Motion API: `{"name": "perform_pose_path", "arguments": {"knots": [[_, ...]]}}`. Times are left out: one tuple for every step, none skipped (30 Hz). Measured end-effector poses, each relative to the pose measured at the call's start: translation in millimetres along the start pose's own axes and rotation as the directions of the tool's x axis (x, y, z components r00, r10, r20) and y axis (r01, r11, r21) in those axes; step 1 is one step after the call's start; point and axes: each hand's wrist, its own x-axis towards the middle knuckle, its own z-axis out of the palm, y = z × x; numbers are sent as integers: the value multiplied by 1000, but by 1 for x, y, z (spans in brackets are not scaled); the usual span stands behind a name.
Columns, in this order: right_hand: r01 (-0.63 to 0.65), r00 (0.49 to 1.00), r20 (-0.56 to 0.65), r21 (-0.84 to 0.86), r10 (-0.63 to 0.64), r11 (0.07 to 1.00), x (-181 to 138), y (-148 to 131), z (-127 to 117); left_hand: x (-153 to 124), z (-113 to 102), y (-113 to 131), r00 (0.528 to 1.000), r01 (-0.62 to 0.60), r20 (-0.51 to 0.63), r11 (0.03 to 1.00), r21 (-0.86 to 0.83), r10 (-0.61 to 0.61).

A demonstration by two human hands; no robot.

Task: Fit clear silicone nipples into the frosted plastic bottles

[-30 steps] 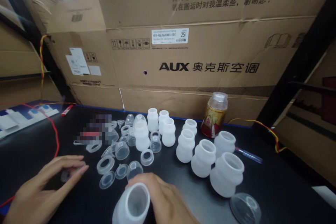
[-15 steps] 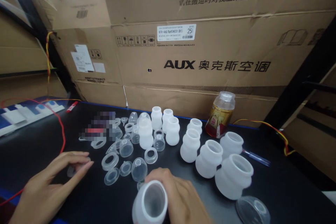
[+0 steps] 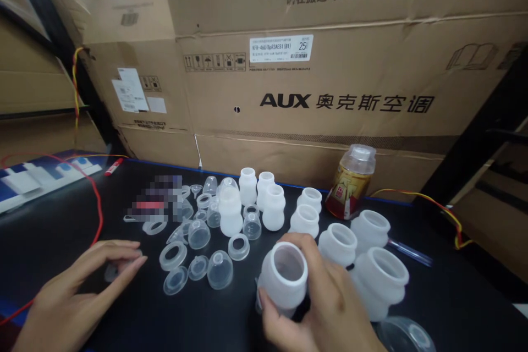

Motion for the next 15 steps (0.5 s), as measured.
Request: {"name": "perform_pose_path", "arguments": {"knots": [[-11,1000,0,-6,11,1000,2,-1,-3,0,0,0,1000,2,13,1000,6,-2],[-17,1000,2,-4,17,1000,3,-2,-5,0,-1,0,1000,-3,16,1000,8,3],[-21,1000,1,5,21,1000,2,-2,-6,0,-1,1,1000,-9,22,1000,5,9],[-21,1000,-10,26,22,999,0,-2,-6,0,-1,1,1000,-13,18,1000,-2,13],[-16,999,-31,60,18,998,-3,0,-5,0,-1,1,1000,-11,15,1000,-8,11],[-11,998,-53,108,16,994,-8,2,-2,0,-2,0,1000,-5,20,1000,-9,6],[-13,998,-60,170,23,985,-14,5,3,-1,-2,-1,1000,2,29,1000,-8,-1],[-8,998,-60,240,23,971,-22,9,10,-2,-2,-4,999,11,46,1000,-2,-11],[-29,999,-19,306,36,951,-29,14,18,-3,-1,-7,998,18,61,1000,3,-18],[-67,998,38,370,57,927,-36,17,26,-5,-1,-9,997,23,71,1000,7,-24],[-104,993,98,419,68,902,-42,20,35,-7,-1,-12,996,30,81,1000,7,-31],[-114,989,135,442,60,890,-46,21,42,-9,0,-12,996,39,75,999,4,-39],[-115,986,163,452,45,885,-48,20,49,-11,-1,-12,997,46,54,999,-10,-46],[-121,980,193,446,37,887,-48,17,53,-12,-1,-10,999,42,8,998,-36,-41],[-118,979,202,433,31,894,-46,13,56,-14,-1,-6,998,38,-53,997,-73,-42]]}}
